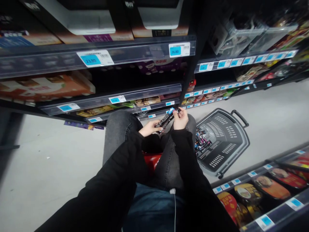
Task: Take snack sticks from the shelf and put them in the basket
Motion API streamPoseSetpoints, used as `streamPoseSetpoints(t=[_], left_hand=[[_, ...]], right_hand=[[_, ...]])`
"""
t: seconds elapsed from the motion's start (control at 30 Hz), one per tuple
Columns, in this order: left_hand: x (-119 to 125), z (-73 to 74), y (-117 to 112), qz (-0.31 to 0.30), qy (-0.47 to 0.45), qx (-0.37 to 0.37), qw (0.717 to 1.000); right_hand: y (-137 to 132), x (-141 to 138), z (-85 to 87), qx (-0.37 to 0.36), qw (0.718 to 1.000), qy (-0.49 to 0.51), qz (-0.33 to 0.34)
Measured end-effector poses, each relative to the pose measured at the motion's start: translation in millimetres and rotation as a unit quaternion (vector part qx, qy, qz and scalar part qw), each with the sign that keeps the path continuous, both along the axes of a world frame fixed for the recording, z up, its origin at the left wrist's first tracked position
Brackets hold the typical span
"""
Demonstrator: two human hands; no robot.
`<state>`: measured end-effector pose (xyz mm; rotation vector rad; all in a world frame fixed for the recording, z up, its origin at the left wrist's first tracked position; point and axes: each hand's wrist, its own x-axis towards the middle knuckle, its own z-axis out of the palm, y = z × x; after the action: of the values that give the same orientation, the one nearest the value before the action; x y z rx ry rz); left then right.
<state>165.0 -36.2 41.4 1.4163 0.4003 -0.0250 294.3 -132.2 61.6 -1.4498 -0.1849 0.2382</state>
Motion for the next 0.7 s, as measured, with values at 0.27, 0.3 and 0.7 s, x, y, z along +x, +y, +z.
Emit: streamPoseSetpoints(t=[0.27,0.3,0.7], left_hand=[[-2.4,3.2,5.9,0.04,0.003,-0.033,0.999],[-3.3,3.9,7.4,0.051,0.005,-0.031,0.998],[-6.2,55.1,-37.9,0.07,0.046,-0.095,0.992]], right_hand=[[2.6,7.4,-0.5,0.025,0.998,0.054,-0.022],[0.4,9.9,1.9,0.025,0.997,0.067,-0.016],[-167.8,4.0,73.3,-0.09,0.957,0.171,0.217]])
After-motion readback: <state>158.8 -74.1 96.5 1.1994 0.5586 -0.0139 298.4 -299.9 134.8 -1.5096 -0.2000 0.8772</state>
